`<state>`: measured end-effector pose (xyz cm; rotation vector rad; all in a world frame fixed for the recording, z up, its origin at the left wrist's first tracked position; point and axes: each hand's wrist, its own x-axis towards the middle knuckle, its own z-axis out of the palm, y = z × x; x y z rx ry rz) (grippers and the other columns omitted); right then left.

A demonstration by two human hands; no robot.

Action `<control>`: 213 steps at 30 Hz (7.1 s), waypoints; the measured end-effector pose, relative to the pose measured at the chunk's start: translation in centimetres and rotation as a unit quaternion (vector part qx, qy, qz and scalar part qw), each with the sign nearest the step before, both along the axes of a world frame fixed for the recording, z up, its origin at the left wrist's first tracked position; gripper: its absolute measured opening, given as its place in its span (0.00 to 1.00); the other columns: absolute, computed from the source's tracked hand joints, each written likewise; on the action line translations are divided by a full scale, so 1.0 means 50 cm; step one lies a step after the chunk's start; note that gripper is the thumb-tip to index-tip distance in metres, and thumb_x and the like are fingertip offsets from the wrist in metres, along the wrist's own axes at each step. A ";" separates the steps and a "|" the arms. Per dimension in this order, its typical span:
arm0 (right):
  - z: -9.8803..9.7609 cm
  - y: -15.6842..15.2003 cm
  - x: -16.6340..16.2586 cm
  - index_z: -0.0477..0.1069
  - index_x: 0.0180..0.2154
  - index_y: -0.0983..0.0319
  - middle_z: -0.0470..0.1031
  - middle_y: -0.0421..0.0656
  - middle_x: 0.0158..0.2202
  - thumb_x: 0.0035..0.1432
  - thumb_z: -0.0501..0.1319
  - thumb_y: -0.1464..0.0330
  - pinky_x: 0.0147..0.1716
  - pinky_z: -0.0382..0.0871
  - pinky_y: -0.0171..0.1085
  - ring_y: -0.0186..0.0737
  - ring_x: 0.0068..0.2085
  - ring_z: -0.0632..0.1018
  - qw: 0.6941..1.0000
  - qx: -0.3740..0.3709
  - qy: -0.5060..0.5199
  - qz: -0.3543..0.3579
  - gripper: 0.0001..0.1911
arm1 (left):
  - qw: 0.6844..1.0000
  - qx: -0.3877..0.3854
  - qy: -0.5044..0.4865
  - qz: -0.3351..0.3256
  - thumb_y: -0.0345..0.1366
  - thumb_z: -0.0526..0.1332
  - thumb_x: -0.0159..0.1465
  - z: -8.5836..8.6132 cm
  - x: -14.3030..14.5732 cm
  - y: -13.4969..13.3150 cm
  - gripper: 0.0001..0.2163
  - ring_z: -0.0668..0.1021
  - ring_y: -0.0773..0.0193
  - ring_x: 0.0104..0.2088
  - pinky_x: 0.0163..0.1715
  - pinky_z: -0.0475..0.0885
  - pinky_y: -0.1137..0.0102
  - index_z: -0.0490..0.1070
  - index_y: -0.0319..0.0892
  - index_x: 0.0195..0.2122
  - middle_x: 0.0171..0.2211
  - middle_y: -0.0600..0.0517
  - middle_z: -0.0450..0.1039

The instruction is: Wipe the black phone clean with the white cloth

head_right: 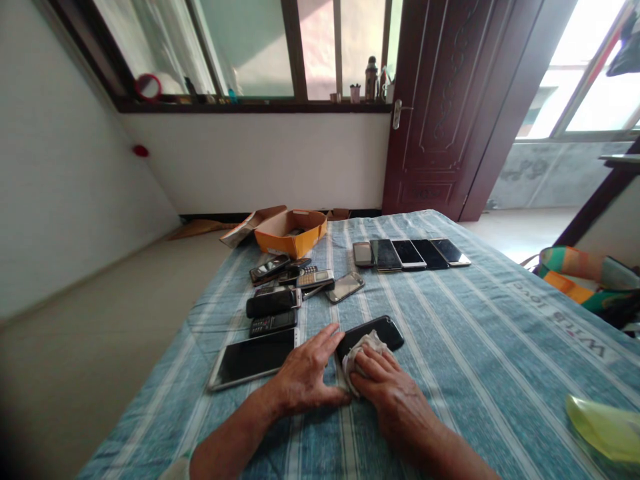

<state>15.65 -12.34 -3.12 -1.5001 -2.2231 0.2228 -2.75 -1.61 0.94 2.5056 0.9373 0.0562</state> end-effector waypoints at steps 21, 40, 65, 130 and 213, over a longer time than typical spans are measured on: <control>0.049 0.037 -0.050 0.74 0.45 0.59 0.73 0.46 0.48 0.63 0.55 0.73 0.61 0.53 0.45 0.44 0.56 0.68 0.998 -0.007 0.058 0.039 0.12 | 1.000 0.018 0.019 -0.005 0.47 0.65 0.50 0.000 0.004 0.009 0.41 0.59 0.50 0.64 0.62 0.57 0.62 0.55 0.34 0.63 0.65 0.38 0.51; -0.020 -0.001 0.072 0.73 0.50 0.58 0.67 0.47 0.58 0.60 0.50 0.78 0.61 0.55 0.53 0.49 0.62 0.63 0.994 0.050 0.034 -0.087 0.22 | 1.000 0.001 0.020 0.001 0.51 0.67 0.49 0.012 0.002 0.003 0.44 0.57 0.50 0.64 0.62 0.56 0.60 0.54 0.36 0.63 0.66 0.38 0.48; -0.023 0.001 0.095 0.73 0.50 0.55 0.68 0.44 0.58 0.57 0.50 0.79 0.60 0.56 0.53 0.48 0.62 0.63 0.993 0.054 0.034 -0.099 0.24 | 1.000 0.002 0.006 -0.004 0.51 0.67 0.49 0.004 0.003 0.005 0.44 0.57 0.49 0.64 0.62 0.55 0.59 0.52 0.37 0.64 0.66 0.38 0.47; -0.038 0.089 0.011 0.72 0.52 0.58 0.69 0.46 0.57 0.54 0.48 0.80 0.61 0.54 0.51 0.46 0.61 0.64 0.988 0.064 0.058 -0.131 0.28 | 0.993 0.112 0.010 0.033 0.40 0.60 0.63 -0.020 0.020 -0.009 0.26 0.66 0.53 0.60 0.58 0.63 0.62 0.59 0.36 0.60 0.63 0.39 0.58; -0.029 0.113 0.066 0.74 0.50 0.60 0.68 0.47 0.58 0.61 0.47 0.72 0.60 0.56 0.50 0.48 0.62 0.63 0.982 0.026 0.115 -0.149 0.21 | 0.994 0.105 -0.007 0.031 0.39 0.61 0.61 -0.019 0.019 -0.004 0.26 0.66 0.53 0.60 0.58 0.63 0.62 0.60 0.37 0.59 0.62 0.40 0.59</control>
